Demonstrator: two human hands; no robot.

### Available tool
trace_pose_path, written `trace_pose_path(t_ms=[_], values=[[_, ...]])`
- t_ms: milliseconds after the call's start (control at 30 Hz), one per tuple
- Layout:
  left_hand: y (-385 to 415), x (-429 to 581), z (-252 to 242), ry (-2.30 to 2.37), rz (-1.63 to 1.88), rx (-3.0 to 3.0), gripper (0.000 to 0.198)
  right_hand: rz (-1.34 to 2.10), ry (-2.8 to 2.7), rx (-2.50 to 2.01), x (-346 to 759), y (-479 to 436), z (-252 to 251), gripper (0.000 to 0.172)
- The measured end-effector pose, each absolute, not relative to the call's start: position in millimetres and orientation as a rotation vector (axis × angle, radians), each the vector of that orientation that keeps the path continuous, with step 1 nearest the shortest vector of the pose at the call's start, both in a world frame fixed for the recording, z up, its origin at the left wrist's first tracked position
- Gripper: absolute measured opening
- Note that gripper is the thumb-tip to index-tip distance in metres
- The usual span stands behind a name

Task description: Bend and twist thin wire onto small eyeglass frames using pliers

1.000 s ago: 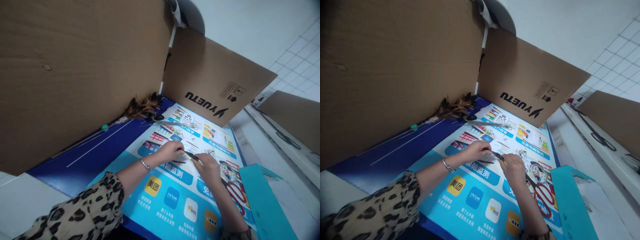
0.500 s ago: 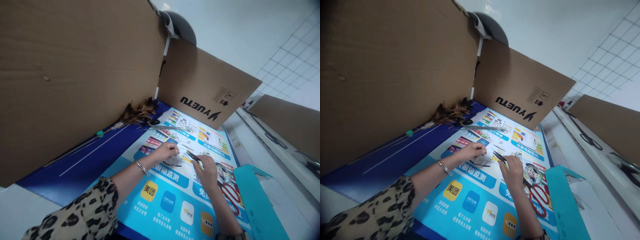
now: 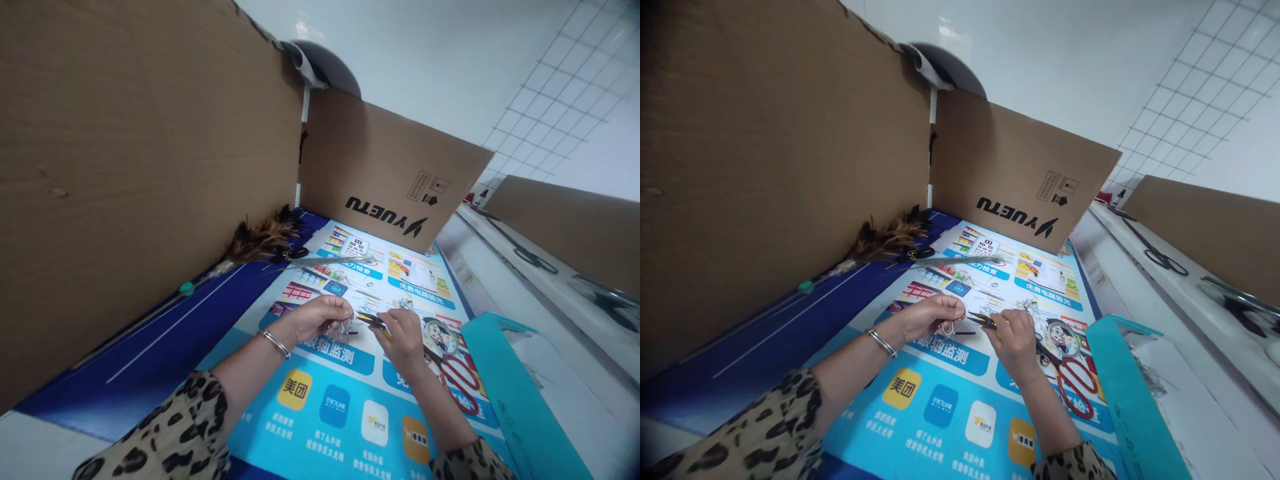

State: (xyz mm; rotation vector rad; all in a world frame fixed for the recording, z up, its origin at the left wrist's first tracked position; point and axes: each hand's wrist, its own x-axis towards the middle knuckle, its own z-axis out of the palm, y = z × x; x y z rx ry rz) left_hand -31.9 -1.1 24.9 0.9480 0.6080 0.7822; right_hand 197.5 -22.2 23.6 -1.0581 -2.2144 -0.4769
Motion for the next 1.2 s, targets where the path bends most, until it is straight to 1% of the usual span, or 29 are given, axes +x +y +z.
trace_pose_path(t_ms=[367,567,767,933,1200], values=[[-2,-30,23,0.594,0.768,1.018,0.025,-0.458,-2.265,-0.981,201,-16,17,0.021],[0,-27,20,0.739,0.898,1.152,0.026,-0.462,-2.166,-1.082,207,-14,21,0.019],[3,-21,15,0.944,0.979,1.388,0.021,-0.565,-2.266,-1.143,210,-18,32,0.021],[2,-17,11,1.002,0.986,1.514,0.017,-0.649,-2.352,-1.149,208,-22,39,0.021],[3,-14,9,1.019,0.985,1.542,0.014,-0.651,-2.414,-1.160,206,-25,44,0.020]])
